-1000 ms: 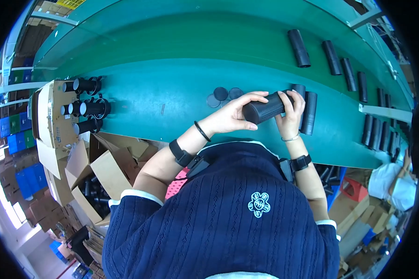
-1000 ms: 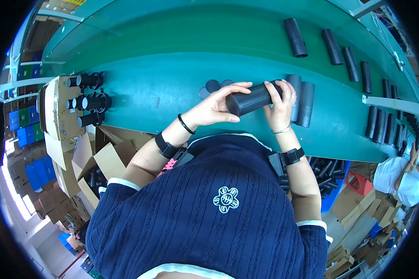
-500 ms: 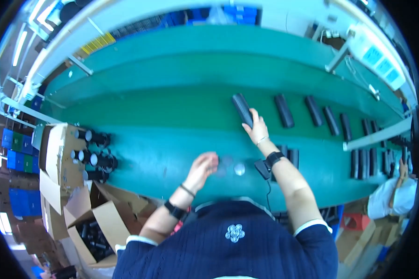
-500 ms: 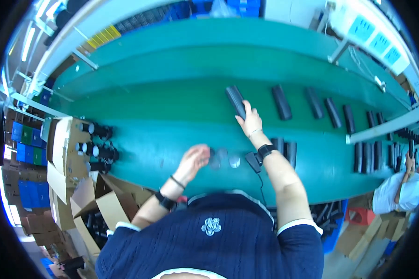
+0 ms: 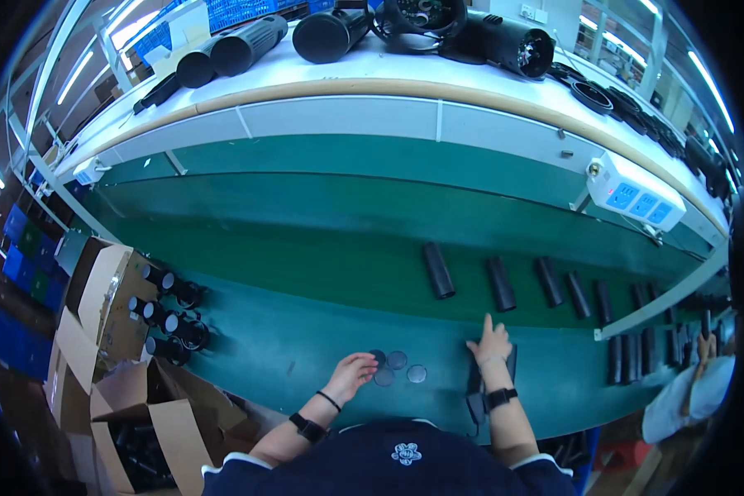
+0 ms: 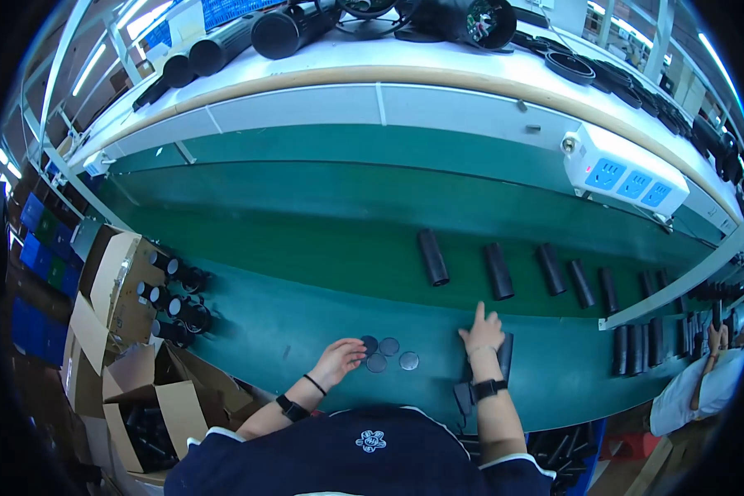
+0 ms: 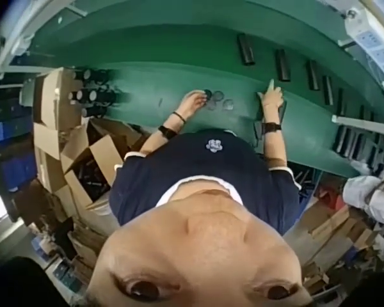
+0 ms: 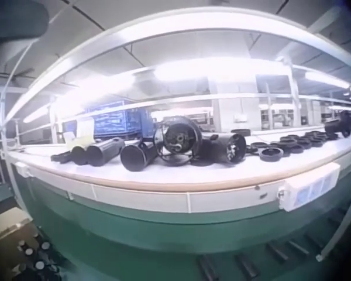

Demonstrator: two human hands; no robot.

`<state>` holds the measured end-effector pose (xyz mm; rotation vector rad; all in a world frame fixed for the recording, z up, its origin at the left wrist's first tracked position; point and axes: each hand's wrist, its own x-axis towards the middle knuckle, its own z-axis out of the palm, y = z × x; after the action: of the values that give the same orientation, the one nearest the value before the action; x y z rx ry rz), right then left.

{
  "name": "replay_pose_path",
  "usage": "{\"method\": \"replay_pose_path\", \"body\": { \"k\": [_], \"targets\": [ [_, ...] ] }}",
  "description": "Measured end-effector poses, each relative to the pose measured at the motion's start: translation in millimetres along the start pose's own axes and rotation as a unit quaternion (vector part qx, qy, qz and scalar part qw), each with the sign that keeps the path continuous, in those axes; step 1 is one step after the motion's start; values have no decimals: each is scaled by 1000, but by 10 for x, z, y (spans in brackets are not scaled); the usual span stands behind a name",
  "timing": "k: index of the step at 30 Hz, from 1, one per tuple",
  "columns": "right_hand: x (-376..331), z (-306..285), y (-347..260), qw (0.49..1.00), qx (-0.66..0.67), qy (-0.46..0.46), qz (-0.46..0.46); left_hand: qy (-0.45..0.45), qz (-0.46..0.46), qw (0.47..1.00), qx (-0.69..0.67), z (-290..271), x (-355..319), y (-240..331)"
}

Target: The person picks up black cylinders from a conveyor belt, presses caps onto their ends, and places them back on the belt. They then move to a cardboard box, remove newspaper, and arrange the capped cylinders inside before returning to the belt to cap more.

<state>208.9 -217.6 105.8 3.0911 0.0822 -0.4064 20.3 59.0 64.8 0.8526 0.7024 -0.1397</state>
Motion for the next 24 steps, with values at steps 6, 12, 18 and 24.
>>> {"method": "replay_pose_path", "body": {
  "k": [6, 12, 18, 24],
  "targets": [
    [-512, 469, 374, 998, 14, -57, -10, -139, -66, 985, 78, 626, 145, -161],
    [-1018, 298, 234, 870, 419, 102, -238, -261, 126, 925, 247, 1242, 137, -346],
    [-1197, 271, 482, 738, 624, -49, -250, -368, 173, 835, 372, 1229, -43, -283],
    [-1429, 447, 531, 717, 646, -152, -213, -413, 241, 740, 473, 1105, -72, -520]
  ]
}}
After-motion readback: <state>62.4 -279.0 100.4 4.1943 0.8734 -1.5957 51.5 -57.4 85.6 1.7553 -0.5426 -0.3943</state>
